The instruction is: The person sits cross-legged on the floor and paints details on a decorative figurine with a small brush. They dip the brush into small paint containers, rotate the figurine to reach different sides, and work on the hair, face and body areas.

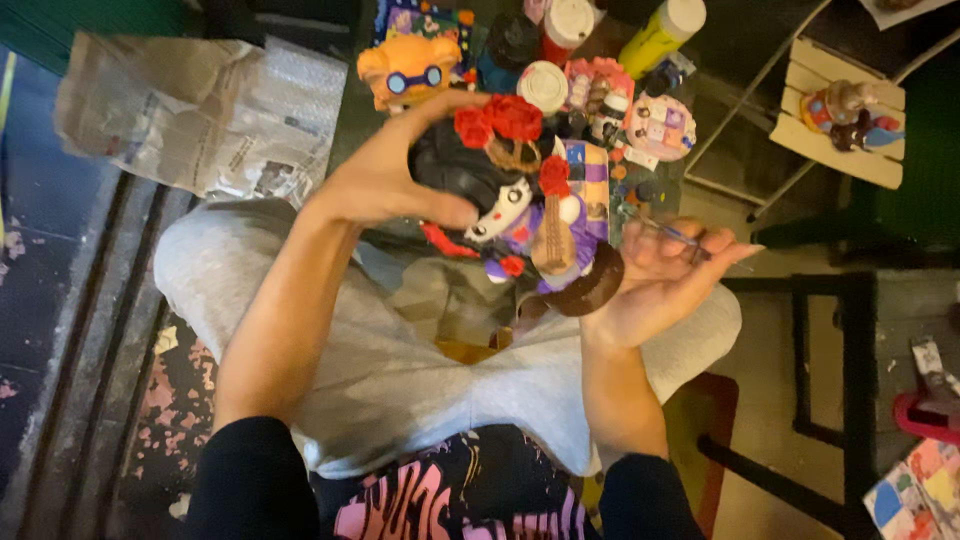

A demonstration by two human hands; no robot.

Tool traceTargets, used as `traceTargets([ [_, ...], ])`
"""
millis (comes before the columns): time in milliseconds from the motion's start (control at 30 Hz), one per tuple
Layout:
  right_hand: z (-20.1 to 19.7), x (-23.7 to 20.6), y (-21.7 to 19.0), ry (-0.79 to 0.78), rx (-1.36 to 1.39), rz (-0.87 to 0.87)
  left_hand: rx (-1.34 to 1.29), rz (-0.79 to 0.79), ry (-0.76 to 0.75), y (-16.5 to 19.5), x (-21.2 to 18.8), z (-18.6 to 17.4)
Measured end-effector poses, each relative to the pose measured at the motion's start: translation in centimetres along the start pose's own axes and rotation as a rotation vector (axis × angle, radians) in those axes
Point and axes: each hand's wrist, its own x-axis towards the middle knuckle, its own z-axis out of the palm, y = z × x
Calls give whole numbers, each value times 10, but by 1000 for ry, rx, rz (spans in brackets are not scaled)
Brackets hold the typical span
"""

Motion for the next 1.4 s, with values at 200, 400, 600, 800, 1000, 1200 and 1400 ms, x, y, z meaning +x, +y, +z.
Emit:
traceTargets([
  [200, -18, 10, -7, -88, -14, 57, 225, 262, -174, 13, -3, -5],
  [400, -28, 28, -3, -137, 5, 48, 254, 271, -8, 23, -12, 22],
  [600, -29, 36, 5, -82, 14, 151, 67, 161, -22, 30, -13, 28],
  [800, -41, 65, 6, -81, 38, 339, -169, 109, -234, 25, -15, 23],
  [1000, -45, 66, 16, -71, 34, 303, -146, 26, 41, 9, -9, 49],
  [1200, -41, 60, 24, -60, -50, 220, 65, 41, 399, 15, -8, 75],
  [1400, -36, 61, 28, -54, 33, 238, 194, 208, 462, 31, -15, 76],
])
